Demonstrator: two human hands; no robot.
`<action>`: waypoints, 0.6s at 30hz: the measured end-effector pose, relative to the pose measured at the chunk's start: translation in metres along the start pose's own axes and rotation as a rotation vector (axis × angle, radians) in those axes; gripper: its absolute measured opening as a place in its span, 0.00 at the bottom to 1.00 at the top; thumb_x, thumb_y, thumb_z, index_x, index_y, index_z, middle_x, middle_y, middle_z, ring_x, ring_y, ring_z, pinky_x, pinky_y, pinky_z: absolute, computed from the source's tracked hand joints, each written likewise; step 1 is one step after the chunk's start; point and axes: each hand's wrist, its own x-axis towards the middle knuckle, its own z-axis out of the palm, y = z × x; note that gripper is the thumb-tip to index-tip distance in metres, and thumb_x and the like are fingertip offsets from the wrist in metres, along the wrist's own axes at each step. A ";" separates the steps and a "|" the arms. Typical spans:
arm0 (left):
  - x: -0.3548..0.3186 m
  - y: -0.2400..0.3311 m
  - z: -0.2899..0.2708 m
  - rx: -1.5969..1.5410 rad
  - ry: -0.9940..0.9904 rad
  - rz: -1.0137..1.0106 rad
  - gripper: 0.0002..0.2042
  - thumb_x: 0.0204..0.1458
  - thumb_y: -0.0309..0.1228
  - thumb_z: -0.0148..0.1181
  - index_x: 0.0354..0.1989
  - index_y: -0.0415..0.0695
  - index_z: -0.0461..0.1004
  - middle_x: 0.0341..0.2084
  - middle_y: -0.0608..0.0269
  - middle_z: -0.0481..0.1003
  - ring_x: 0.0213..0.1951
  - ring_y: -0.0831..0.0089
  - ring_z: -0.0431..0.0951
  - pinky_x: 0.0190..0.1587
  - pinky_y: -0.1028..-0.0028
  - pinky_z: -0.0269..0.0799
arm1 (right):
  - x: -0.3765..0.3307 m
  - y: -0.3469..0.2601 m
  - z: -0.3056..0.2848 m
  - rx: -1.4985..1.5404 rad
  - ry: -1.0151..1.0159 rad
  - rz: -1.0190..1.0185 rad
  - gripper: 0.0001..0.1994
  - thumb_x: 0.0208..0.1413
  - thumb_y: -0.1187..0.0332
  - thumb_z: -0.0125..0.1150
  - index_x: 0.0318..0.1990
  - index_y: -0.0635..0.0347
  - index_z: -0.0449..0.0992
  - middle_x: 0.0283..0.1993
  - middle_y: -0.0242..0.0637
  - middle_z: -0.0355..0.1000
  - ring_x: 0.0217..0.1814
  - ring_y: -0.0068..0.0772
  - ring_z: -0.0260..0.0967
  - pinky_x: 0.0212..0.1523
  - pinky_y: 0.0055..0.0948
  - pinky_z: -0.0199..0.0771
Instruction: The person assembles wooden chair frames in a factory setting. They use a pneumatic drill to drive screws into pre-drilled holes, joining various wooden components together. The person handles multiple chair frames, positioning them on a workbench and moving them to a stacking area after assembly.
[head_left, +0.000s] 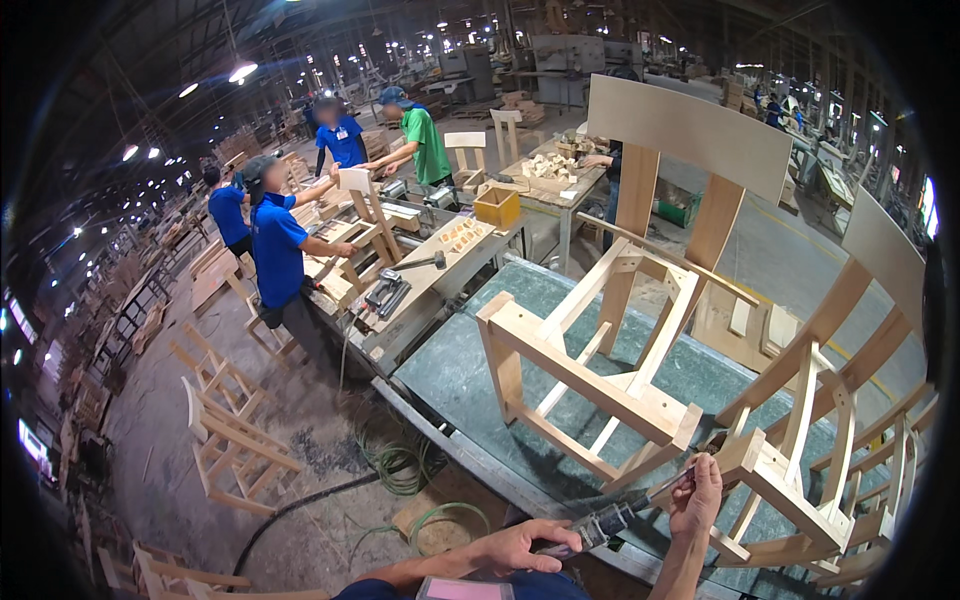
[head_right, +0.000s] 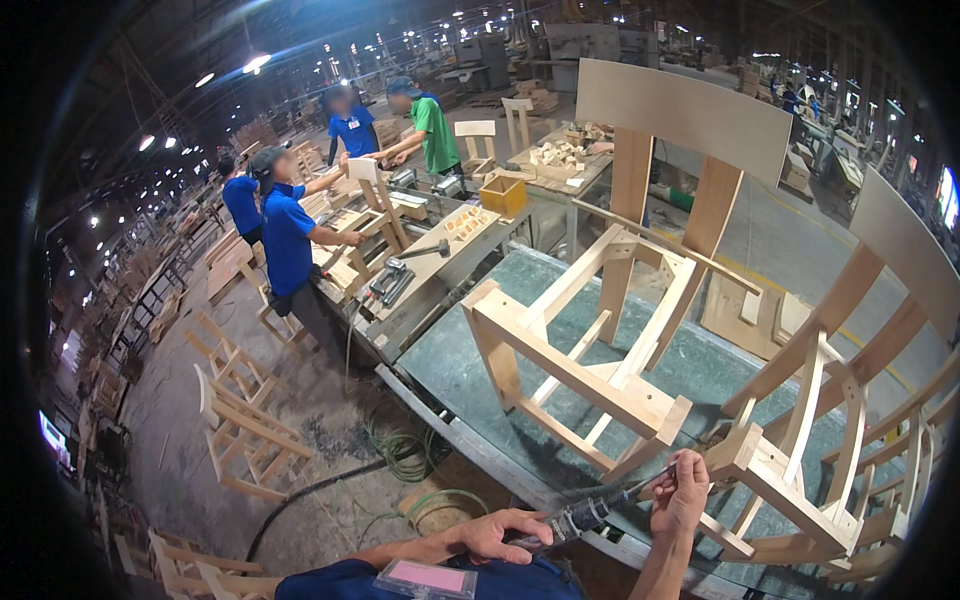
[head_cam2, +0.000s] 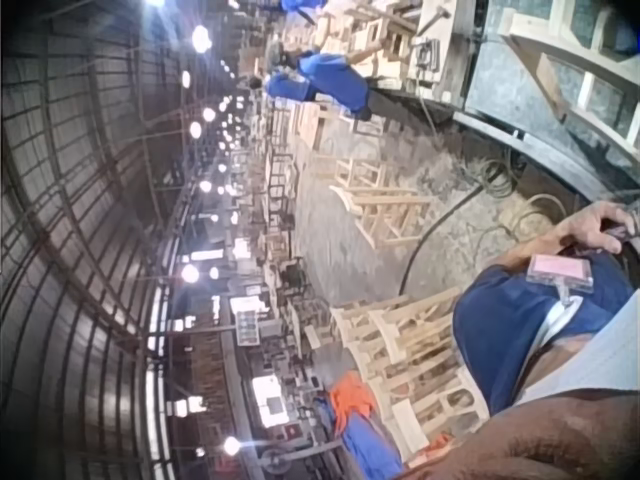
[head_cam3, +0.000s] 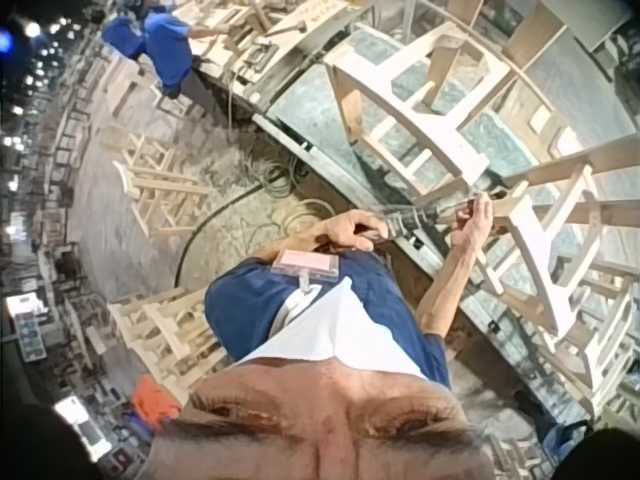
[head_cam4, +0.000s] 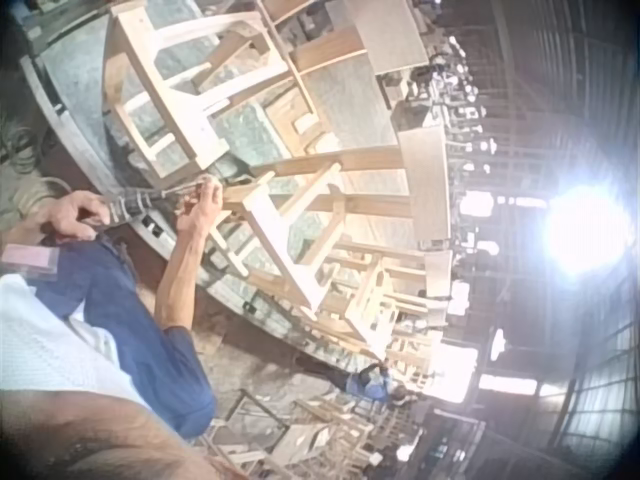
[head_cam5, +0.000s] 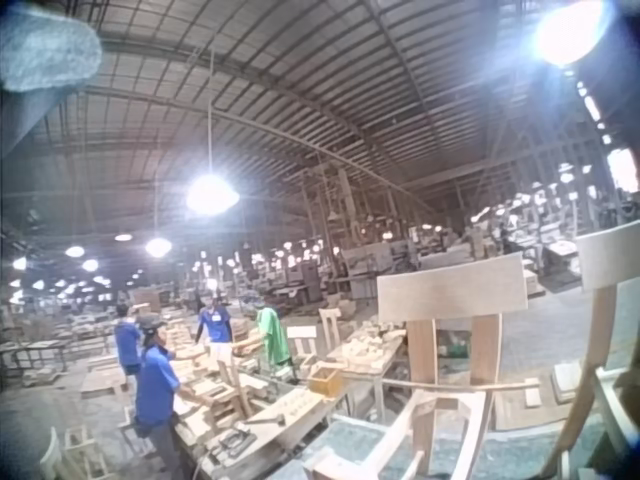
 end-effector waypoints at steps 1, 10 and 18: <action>-0.001 0.000 -0.001 0.001 -0.001 -0.018 0.19 0.53 0.33 0.67 0.52 0.43 0.74 0.49 0.59 0.71 0.53 0.66 0.69 0.60 0.67 0.58 | -0.001 0.000 0.000 -0.010 0.000 0.004 0.10 0.63 0.62 0.60 0.33 0.57 0.72 0.23 0.25 0.66 0.16 0.11 0.60 0.14 0.14 0.63; -0.002 -0.003 -0.006 -0.011 -0.015 -0.059 0.19 0.53 0.33 0.66 0.53 0.44 0.74 0.49 0.58 0.71 0.53 0.65 0.69 0.61 0.66 0.57 | -0.005 -0.004 0.003 -0.040 -0.025 0.014 0.10 0.63 0.63 0.60 0.33 0.57 0.72 0.19 0.22 0.62 0.16 0.10 0.59 0.14 0.14 0.58; -0.002 0.005 -0.007 -0.005 0.019 -0.050 0.18 0.53 0.31 0.65 0.52 0.45 0.74 0.48 0.58 0.71 0.52 0.65 0.69 0.59 0.66 0.58 | -0.001 0.002 -0.002 0.139 -0.147 0.105 0.09 0.63 0.64 0.61 0.41 0.60 0.73 0.25 0.24 0.66 0.19 0.10 0.59 0.15 0.13 0.60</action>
